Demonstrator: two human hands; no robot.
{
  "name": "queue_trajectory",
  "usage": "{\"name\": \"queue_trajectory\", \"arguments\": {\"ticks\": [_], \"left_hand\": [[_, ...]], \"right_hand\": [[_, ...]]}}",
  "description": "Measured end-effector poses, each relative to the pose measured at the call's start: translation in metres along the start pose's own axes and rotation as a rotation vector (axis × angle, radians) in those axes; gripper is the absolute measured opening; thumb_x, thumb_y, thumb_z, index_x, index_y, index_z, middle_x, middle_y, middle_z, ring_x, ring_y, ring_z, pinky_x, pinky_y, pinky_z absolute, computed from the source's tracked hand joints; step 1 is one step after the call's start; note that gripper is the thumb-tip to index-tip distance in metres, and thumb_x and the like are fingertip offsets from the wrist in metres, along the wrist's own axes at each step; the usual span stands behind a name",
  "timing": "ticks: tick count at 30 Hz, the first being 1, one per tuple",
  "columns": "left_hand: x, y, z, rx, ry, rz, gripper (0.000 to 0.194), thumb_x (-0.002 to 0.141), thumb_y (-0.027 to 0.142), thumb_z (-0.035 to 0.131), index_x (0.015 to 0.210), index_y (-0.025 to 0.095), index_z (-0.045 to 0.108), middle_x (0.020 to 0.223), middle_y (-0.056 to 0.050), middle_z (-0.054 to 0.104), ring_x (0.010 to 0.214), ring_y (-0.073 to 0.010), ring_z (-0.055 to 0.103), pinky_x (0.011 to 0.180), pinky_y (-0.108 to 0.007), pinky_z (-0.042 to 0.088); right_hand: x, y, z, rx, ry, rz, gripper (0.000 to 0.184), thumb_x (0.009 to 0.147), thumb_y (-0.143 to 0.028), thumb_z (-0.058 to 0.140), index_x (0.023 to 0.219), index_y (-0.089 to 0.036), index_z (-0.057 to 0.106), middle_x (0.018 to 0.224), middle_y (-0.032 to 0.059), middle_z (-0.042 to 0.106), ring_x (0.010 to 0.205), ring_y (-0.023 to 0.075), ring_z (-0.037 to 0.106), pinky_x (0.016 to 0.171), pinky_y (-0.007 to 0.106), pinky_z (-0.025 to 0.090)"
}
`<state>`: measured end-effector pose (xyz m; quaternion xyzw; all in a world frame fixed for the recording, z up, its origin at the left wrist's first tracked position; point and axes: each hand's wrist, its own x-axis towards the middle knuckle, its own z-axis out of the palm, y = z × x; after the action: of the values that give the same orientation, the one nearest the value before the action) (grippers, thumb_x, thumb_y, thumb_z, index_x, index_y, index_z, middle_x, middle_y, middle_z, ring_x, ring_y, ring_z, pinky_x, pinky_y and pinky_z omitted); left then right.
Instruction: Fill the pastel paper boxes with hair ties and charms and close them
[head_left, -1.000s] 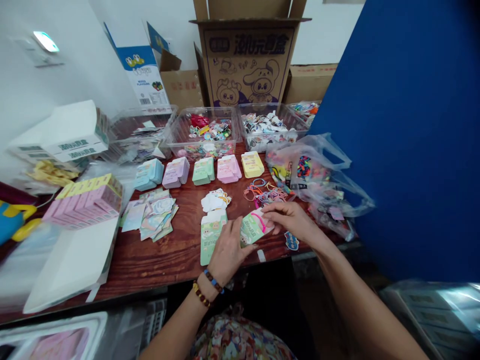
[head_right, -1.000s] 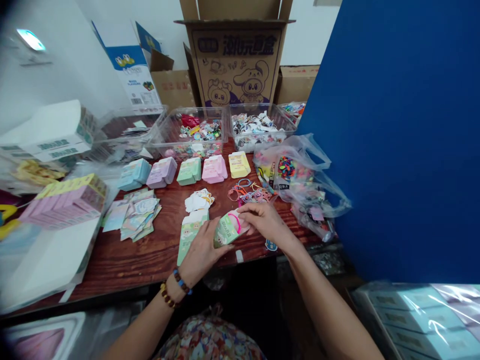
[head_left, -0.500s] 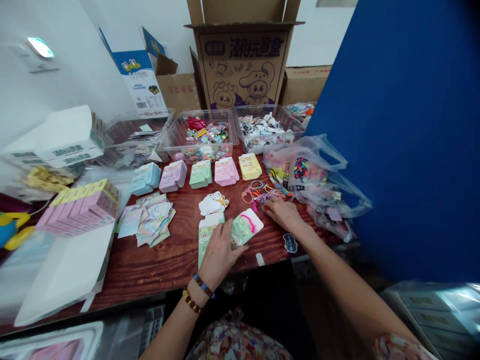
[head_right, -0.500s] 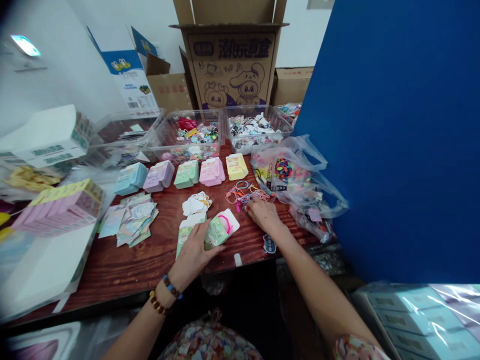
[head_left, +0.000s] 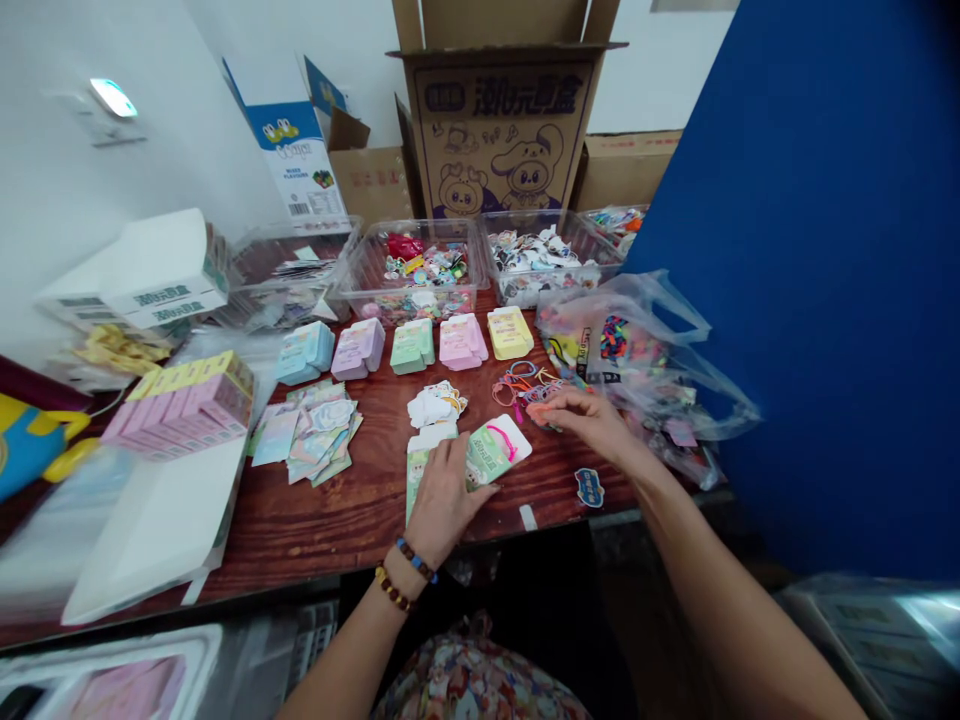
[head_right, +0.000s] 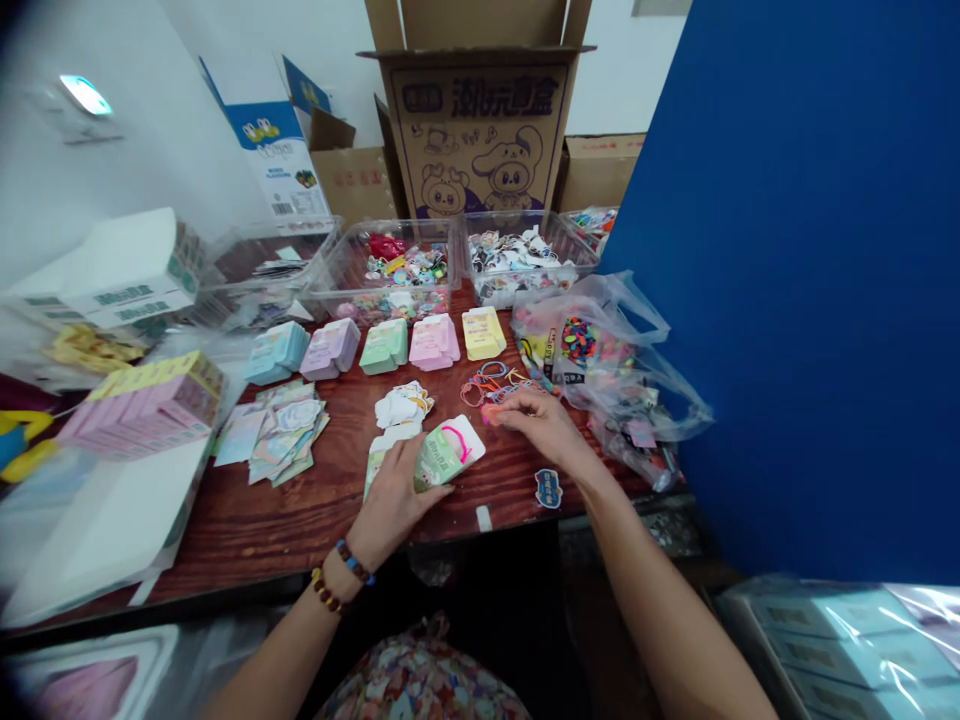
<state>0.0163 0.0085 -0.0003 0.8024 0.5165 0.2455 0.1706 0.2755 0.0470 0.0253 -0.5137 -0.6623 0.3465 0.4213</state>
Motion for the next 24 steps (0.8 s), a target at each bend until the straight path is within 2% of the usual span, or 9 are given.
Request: {"name": "queue_trajectory", "arguments": {"ticks": [2, 4, 8, 10, 13, 17, 20, 22, 24], "left_hand": [[0.001, 0.004, -0.001, 0.000, 0.005, 0.022, 0.070, 0.077, 0.026, 0.075, 0.136, 0.021, 0.037, 0.122, -0.010, 0.052, 0.116, -0.0292, 0.051, 0.101, -0.048, 0.046], [0.002, 0.010, -0.001, -0.003, 0.010, 0.053, 0.072, 0.078, 0.027, 0.075, 0.138, 0.023, 0.036, 0.123, -0.009, 0.051, 0.117, -0.0293, 0.051, 0.102, -0.048, 0.046], [0.002, 0.019, -0.001, 0.017, -0.002, 0.071, 0.075, 0.077, 0.025, 0.076, 0.140, 0.021, 0.035, 0.123, -0.010, 0.051, 0.116, -0.0296, 0.051, 0.103, -0.048, 0.045], [0.002, 0.020, -0.001, 0.027, -0.018, 0.067, 0.076, 0.077, 0.025, 0.075, 0.140, 0.020, 0.034, 0.124, -0.011, 0.051, 0.116, -0.0298, 0.051, 0.103, -0.049, 0.045], [0.002, 0.016, 0.001, 0.013, -0.016, 0.069, 0.075, 0.078, 0.027, 0.075, 0.141, 0.021, 0.034, 0.126, -0.011, 0.051, 0.119, -0.0303, 0.050, 0.104, -0.049, 0.045], [0.002, 0.006, 0.007, -0.034, 0.049, 0.048, 0.071, 0.079, 0.032, 0.074, 0.139, 0.024, 0.038, 0.125, -0.010, 0.053, 0.118, -0.0289, 0.054, 0.104, -0.047, 0.046], [0.002, 0.003, 0.011, -0.055, 0.083, 0.050, 0.067, 0.079, 0.037, 0.073, 0.137, 0.023, 0.041, 0.123, -0.010, 0.057, 0.115, -0.0283, 0.058, 0.100, -0.046, 0.049], [0.001, 0.005, 0.014, -0.064, 0.073, 0.065, 0.066, 0.079, 0.039, 0.073, 0.135, 0.022, 0.042, 0.123, -0.010, 0.059, 0.114, -0.0286, 0.060, 0.099, -0.046, 0.050], [0.000, 0.009, 0.016, -0.069, 0.046, 0.064, 0.065, 0.079, 0.039, 0.073, 0.134, 0.020, 0.043, 0.124, -0.011, 0.060, 0.115, -0.0289, 0.060, 0.100, -0.046, 0.050]], "right_hand": [[-0.007, -0.016, 0.007, 0.023, -0.068, -0.027, 0.019, 0.082, -0.036, 0.066, 0.080, -0.019, 0.074, 0.099, 0.0059, 0.070, 0.093, 0.0201, 0.063, 0.086, 0.034, 0.046], [-0.012, -0.027, 0.017, -0.095, -0.111, -0.054, 0.016, 0.082, -0.029, 0.065, 0.074, -0.018, 0.073, 0.100, 0.0065, 0.067, 0.094, 0.0195, 0.061, 0.086, 0.033, 0.045], [-0.011, -0.034, 0.038, -0.345, -0.217, -0.083, 0.021, 0.083, -0.015, 0.055, 0.066, -0.017, 0.068, 0.082, 0.0045, 0.063, 0.080, 0.0171, 0.057, 0.076, 0.030, 0.043], [-0.009, -0.034, 0.042, -0.337, -0.245, -0.080, 0.021, 0.083, -0.015, 0.055, 0.066, -0.017, 0.067, 0.079, 0.0035, 0.062, 0.076, 0.0160, 0.056, 0.074, 0.028, 0.043], [-0.007, -0.032, 0.035, -0.179, -0.164, -0.093, 0.016, 0.084, -0.021, 0.057, 0.075, -0.018, 0.070, 0.092, 0.0048, 0.068, 0.087, 0.0178, 0.061, 0.082, 0.030, 0.045], [-0.001, -0.009, -0.009, -0.011, 0.165, -0.021, 0.021, 0.086, -0.034, 0.057, 0.088, -0.019, 0.072, 0.091, 0.0041, 0.072, 0.085, 0.0194, 0.064, 0.080, 0.031, 0.048], [0.013, 0.023, -0.062, -0.187, 0.507, 0.085, 0.028, 0.088, -0.037, 0.051, 0.092, -0.017, 0.070, 0.088, 0.0048, 0.072, 0.082, 0.0202, 0.065, 0.075, 0.029, 0.050], [0.028, 0.045, -0.094, -0.517, 0.497, 0.239, 0.035, 0.092, -0.034, 0.041, 0.097, -0.015, 0.069, 0.091, 0.0077, 0.073, 0.082, 0.0199, 0.066, 0.071, 0.028, 0.050], [0.044, 0.063, -0.114, -0.634, 0.436, 0.320, 0.036, 0.093, -0.029, 0.039, 0.099, -0.011, 0.069, 0.089, 0.0104, 0.073, 0.079, 0.0193, 0.067, 0.068, 0.027, 0.049]]}}
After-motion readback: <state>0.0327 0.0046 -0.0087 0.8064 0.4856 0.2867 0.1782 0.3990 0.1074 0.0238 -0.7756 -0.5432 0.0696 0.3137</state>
